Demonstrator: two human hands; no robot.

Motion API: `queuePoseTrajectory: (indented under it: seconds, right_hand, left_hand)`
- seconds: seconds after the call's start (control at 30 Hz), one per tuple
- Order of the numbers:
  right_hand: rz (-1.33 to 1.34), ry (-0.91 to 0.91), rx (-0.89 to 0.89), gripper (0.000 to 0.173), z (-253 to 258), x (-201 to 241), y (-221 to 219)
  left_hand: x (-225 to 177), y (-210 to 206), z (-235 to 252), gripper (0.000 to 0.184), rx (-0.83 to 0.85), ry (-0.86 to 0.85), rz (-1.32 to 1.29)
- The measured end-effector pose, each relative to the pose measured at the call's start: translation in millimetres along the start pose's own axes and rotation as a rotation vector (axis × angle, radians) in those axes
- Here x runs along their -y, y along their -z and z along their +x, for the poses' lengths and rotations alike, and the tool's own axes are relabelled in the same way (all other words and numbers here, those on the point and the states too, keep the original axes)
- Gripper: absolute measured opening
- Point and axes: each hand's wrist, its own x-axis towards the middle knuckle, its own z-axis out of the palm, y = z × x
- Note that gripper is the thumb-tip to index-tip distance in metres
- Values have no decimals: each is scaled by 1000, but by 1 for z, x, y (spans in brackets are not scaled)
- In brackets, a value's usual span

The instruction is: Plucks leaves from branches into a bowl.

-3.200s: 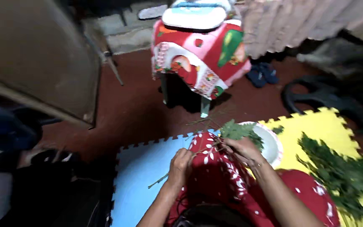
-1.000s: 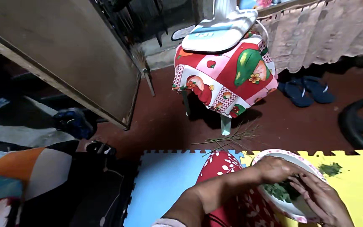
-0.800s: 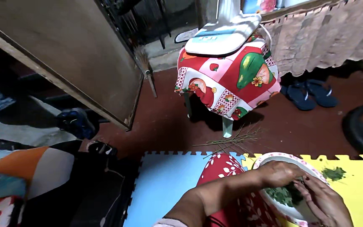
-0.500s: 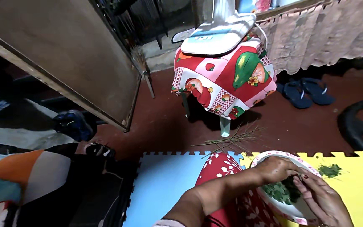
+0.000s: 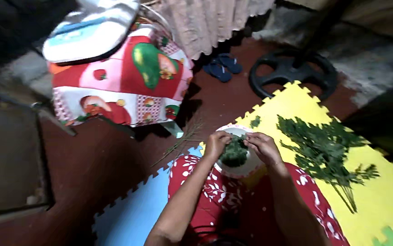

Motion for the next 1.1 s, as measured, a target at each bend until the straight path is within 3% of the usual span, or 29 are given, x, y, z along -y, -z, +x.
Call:
queuePoseTrajectory:
  seconds: [0.23, 0.43, 0.53, 0.6, 0.67, 0.77, 1.1]
  right_hand:
    - [41, 18, 26, 13, 7, -6, 0]
    - [31, 27, 12, 11, 13, -11, 2]
    - [-17, 41, 4, 14, 14, -11, 1]
    - [-68, 64, 0, 17, 14, -11, 1]
    - [-110, 97, -6, 16, 13, -13, -1]
    - [-105, 89, 5, 12, 10, -12, -3]
    - [109, 145, -45, 9, 9, -14, -5]
  left_hand:
    - [15, -8, 9, 29, 332, 127, 351]
    - [11, -12, 11, 27, 321, 151, 344]
    - [8, -12, 14, 65, 324, 108, 313]
    - [10, -17, 14, 73, 249, 81, 119]
    - [7, -23, 14, 61, 180, 60, -44]
    - [5, -29, 14, 30, 72, 10, -51]
    - [-7, -38, 13, 14, -99, 90, -308]
